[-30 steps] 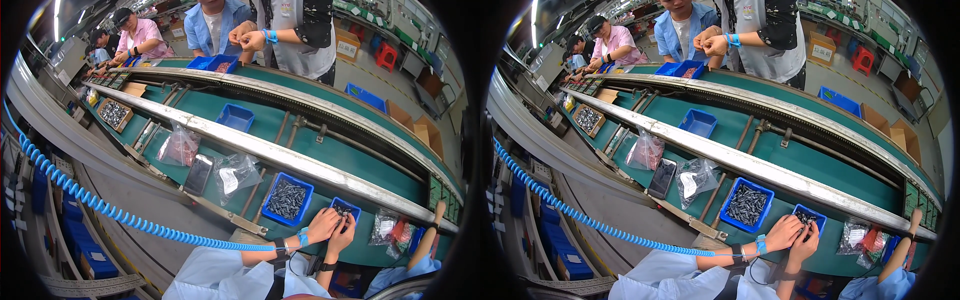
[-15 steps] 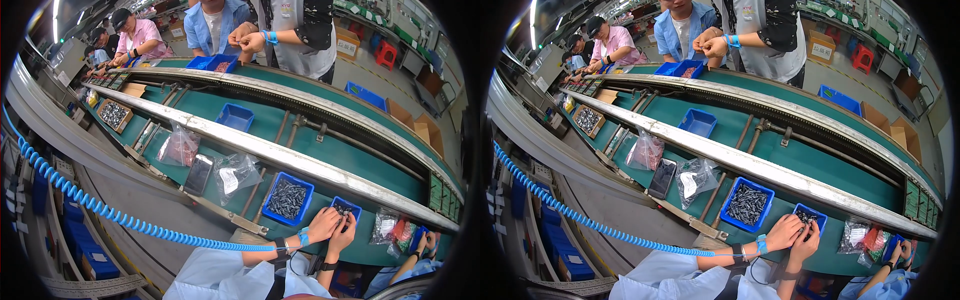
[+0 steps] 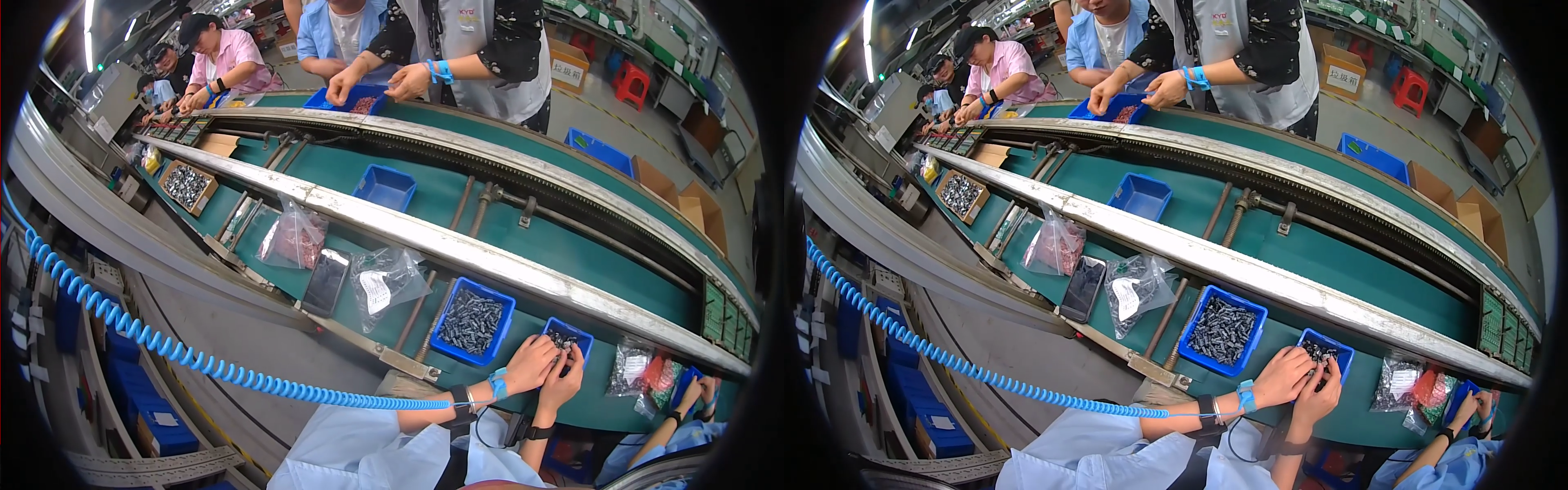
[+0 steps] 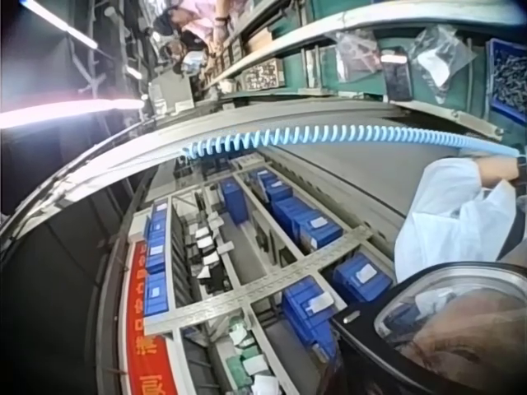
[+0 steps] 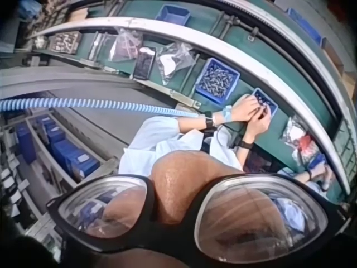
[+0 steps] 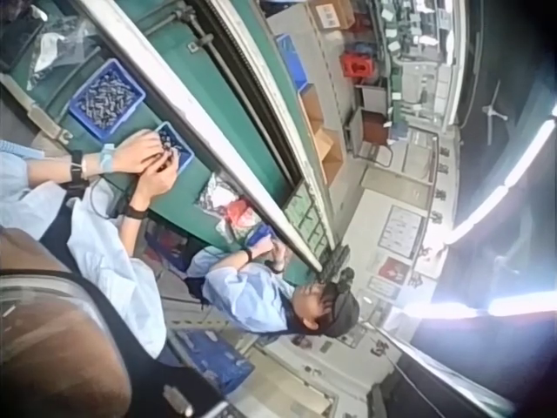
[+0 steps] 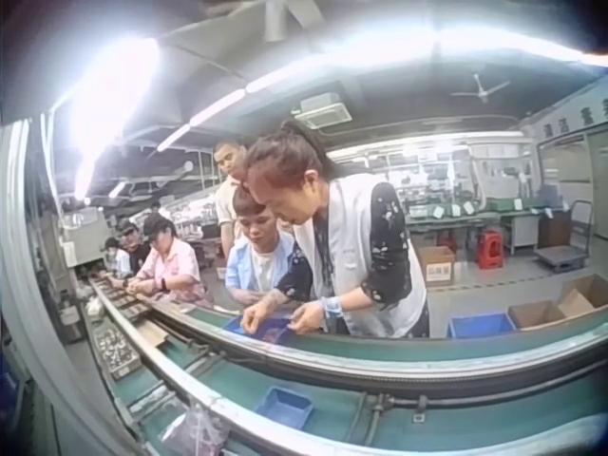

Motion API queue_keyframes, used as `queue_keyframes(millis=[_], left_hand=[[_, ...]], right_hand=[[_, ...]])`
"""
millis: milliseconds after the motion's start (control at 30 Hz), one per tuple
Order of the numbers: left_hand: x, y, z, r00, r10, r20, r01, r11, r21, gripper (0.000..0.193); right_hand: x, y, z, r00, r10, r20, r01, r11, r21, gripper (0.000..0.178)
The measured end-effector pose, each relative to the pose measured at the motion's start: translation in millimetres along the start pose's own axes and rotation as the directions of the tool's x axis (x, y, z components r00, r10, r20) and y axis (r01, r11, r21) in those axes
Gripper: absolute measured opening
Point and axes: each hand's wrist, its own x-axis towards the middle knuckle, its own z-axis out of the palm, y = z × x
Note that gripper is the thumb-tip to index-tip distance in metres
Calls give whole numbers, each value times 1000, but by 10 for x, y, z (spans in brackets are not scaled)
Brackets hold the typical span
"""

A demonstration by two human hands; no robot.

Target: The person picks up electronic components from a blue bin and places them one by one into designated slots on a circuit board.

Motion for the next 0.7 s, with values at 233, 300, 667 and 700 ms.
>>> queue_keyframes(millis=[233, 300, 667, 700], left_hand=[[-9, -3, 23, 1000, 2, -12, -2, 1000, 7, 19], [-12, 3, 24, 1000, -4, -4, 4, 1000, 5, 18], [-10, 1, 14, 1000, -16, 16, 16, 1000, 3, 20], [-9, -3, 13, 1000, -20, 20, 20, 1000, -1, 20]], right_hand=[[-7, 19, 0, 1000, 5, 2, -5, 1000, -1, 22], [-12, 32, 2, 1000, -6, -5, 6, 1000, -7, 22], [-11, 35, 3, 1000, 16, 15, -16, 1000, -11, 24], [-9, 30, 4, 1000, 22, 17, -22, 1000, -10, 24]])
